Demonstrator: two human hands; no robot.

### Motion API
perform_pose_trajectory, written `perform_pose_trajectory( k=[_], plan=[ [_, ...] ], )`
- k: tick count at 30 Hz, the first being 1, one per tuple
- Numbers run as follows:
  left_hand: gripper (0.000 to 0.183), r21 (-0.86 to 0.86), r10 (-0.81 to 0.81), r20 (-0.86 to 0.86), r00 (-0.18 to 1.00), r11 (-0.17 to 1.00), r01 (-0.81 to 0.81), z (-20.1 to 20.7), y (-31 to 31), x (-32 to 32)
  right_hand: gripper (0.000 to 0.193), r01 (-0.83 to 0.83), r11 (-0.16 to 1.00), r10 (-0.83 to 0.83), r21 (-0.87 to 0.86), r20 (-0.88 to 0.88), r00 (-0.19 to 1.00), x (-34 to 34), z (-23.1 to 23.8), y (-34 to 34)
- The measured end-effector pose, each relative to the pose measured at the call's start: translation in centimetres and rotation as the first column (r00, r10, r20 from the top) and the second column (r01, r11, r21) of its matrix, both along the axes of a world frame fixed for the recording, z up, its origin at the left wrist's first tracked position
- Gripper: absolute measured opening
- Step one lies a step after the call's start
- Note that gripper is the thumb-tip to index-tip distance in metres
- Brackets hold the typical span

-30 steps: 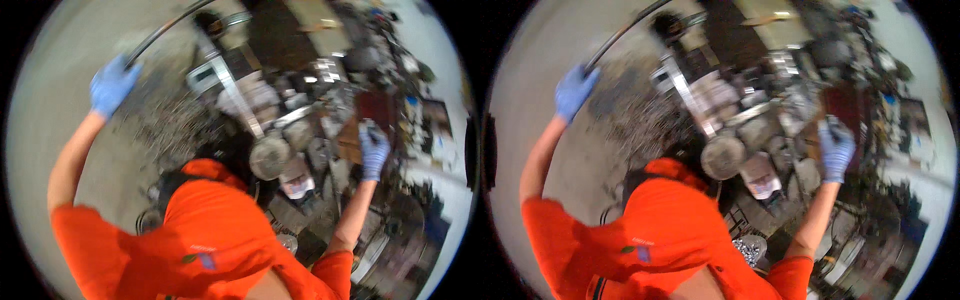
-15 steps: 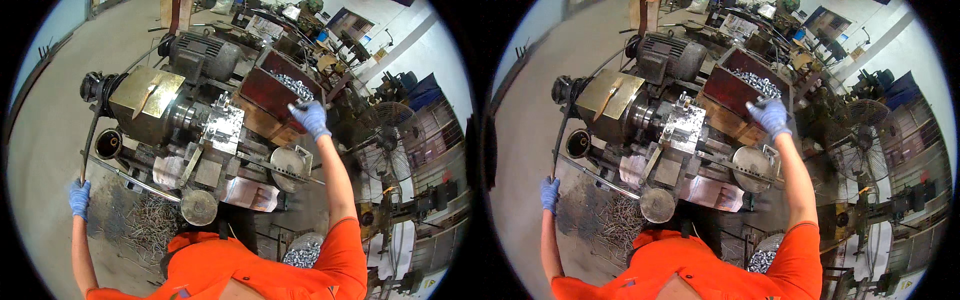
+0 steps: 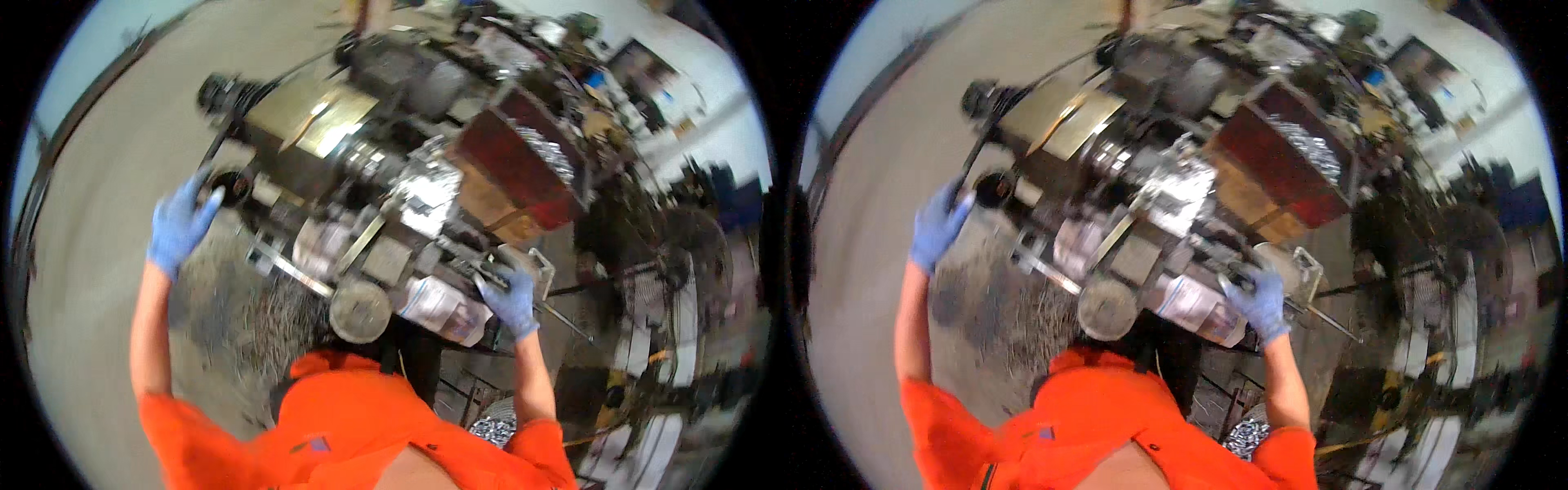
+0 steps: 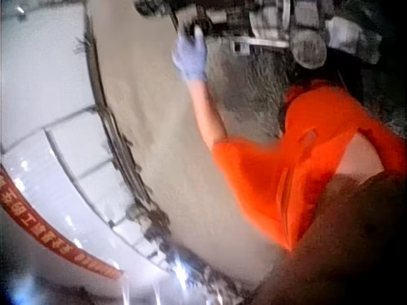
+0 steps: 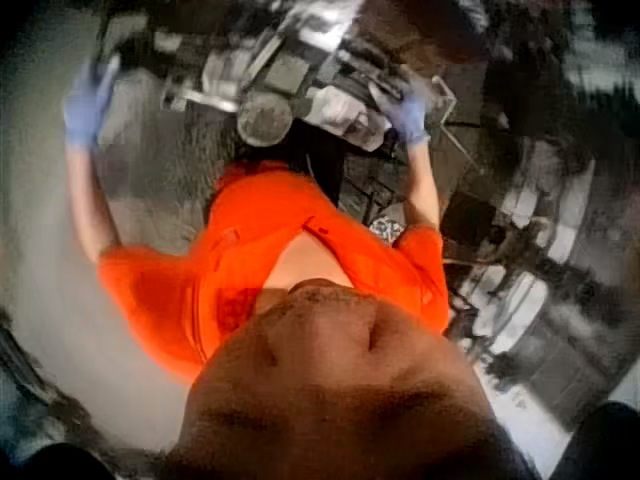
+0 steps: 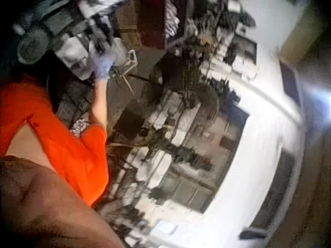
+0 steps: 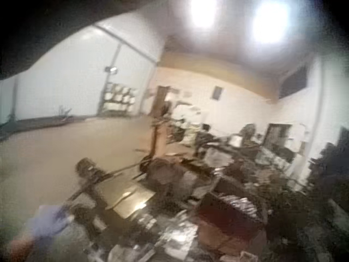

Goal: The person operates a lathe machine by picking small metal cylinders from a bin, inserting them into the chuck, and manipulating a lever to machine the part. They then remove the finished piece and place it into a collection bin before repeating the process.

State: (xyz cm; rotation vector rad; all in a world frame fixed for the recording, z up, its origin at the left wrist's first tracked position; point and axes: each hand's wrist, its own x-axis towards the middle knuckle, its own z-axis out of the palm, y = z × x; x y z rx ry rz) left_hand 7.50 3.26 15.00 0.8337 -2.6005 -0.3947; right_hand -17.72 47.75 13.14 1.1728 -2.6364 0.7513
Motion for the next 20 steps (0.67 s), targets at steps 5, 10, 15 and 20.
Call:
perform_pose_trajectory(
  k=[5, 10, 15, 20],
  plan=[
    [0.044, -0.176, -0.093, 0.219, 0.971, 0.975, 0.133, 4.2, -1.0, 5.7, 0.023, 0.160, 0.987, -0.130, -0.011, 0.525, 0.841, 5.1, -3.5, 1.6],
    [0.043, -0.434, 0.257, 0.340, 0.905, 0.896, -0.091, -1.5, -2.5, 20.5, 0.017, -0.003, 0.994, 0.060, -0.112, 0.507, 0.860, 5.7, -7.0, 3.5],
    [0.039, -0.086, 0.504, 0.512, 0.696, 0.836, -0.542, -7.7, 0.4, 27.2, 0.021, 0.010, 1.000, 0.002, -0.018, 0.555, 0.832, 5.7, -6.5, 1.8],
    [0.047, 0.701, 0.466, 0.290, 0.836, 0.491, -0.517, -11.1, 0.3, 27.8, 0.023, 0.052, 0.992, -0.110, 0.117, 0.575, 0.811, 4.4, -5.6, 1.2]
  ],
)
